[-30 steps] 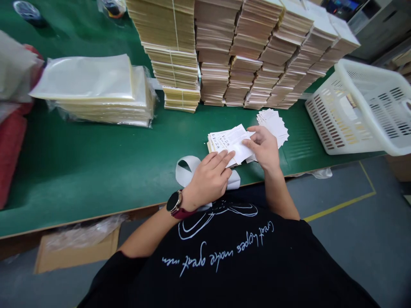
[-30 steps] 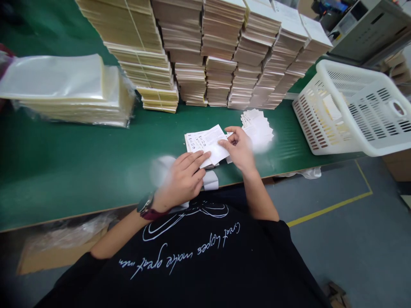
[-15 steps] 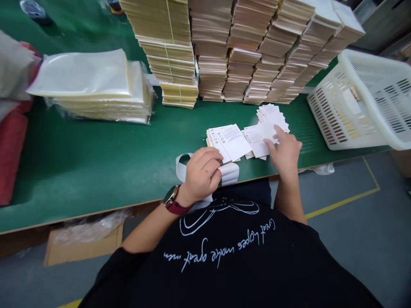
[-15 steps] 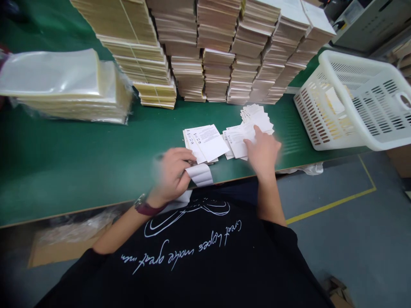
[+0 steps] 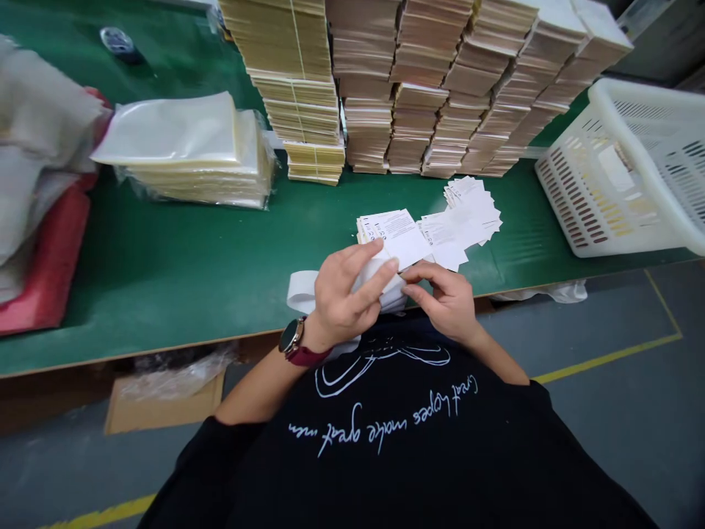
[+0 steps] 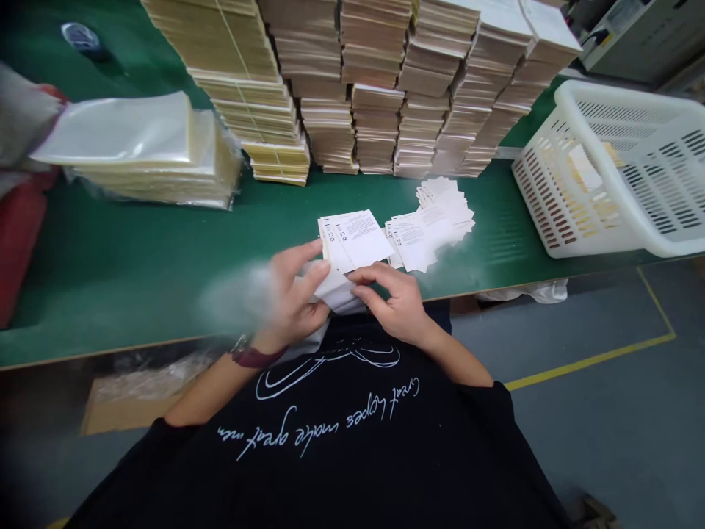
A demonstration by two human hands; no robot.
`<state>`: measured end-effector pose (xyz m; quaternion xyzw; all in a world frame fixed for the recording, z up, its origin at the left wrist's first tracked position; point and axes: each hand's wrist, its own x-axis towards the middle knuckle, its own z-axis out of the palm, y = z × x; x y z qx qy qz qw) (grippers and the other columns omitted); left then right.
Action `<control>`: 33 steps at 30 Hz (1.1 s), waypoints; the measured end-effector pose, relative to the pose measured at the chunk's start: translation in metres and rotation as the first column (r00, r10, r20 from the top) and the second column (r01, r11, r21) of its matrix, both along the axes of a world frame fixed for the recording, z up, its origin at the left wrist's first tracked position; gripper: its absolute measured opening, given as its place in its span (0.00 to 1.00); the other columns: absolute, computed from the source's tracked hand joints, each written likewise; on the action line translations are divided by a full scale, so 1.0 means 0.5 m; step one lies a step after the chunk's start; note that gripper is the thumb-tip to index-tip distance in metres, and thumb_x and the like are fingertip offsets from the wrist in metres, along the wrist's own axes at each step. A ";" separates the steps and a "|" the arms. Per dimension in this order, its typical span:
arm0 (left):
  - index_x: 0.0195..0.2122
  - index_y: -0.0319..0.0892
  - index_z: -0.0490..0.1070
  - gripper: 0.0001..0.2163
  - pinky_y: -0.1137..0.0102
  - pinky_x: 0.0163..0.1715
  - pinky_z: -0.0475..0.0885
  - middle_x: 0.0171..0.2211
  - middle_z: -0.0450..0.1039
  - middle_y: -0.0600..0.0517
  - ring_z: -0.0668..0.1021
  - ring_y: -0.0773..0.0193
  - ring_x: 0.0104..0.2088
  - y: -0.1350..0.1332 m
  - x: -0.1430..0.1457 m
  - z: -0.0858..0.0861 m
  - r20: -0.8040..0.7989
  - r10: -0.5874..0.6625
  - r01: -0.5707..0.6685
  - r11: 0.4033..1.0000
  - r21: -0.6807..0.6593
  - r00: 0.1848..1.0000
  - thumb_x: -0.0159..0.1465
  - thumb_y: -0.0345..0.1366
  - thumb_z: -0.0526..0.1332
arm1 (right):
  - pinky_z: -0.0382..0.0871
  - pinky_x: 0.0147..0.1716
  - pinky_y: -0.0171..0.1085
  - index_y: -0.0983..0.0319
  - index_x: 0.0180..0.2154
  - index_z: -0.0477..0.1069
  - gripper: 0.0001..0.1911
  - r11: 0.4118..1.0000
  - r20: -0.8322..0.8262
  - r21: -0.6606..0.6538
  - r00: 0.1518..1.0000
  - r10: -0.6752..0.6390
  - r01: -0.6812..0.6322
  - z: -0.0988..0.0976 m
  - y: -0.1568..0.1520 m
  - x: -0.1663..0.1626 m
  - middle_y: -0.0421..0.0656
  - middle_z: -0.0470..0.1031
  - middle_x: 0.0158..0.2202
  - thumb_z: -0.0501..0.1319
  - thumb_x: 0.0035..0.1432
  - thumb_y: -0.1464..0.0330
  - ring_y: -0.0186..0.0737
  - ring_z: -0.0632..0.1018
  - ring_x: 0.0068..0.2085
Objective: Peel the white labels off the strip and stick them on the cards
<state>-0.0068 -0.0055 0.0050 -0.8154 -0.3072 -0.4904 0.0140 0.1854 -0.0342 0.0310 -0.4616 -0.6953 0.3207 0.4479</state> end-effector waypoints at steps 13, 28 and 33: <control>0.28 0.44 0.64 0.08 0.64 0.34 0.71 0.25 0.71 0.53 0.74 0.64 0.30 -0.016 0.020 0.005 0.152 -0.066 0.100 0.969 -0.225 0.986 0.64 0.32 0.53 | 0.73 0.41 0.52 0.46 0.40 0.68 0.11 0.856 0.066 0.515 0.993 -0.103 0.054 -0.004 -0.015 0.004 0.40 0.73 0.39 0.58 0.59 0.70 0.46 0.75 0.43; 0.45 0.42 0.70 0.09 0.60 0.44 0.73 0.43 0.75 0.45 0.77 0.58 0.45 -0.016 0.005 0.015 0.063 0.054 -0.038 0.971 -0.235 0.996 0.65 0.34 0.56 | 0.74 0.30 0.37 0.48 0.62 0.46 0.34 1.000 -0.171 0.026 0.985 0.018 -0.014 -0.026 -0.002 -0.026 0.41 0.73 0.39 0.59 0.60 0.68 0.38 0.77 0.35; 0.43 0.45 0.71 0.11 0.57 0.45 0.72 0.39 0.78 0.50 0.77 0.56 0.46 -0.010 0.001 0.015 -0.091 -0.060 0.053 0.996 -0.077 0.994 0.60 0.28 0.57 | 0.75 0.33 0.37 0.49 0.62 0.49 0.33 0.997 -0.183 -0.012 0.980 0.073 -0.076 -0.020 -0.002 -0.021 0.41 0.72 0.41 0.60 0.59 0.67 0.36 0.76 0.35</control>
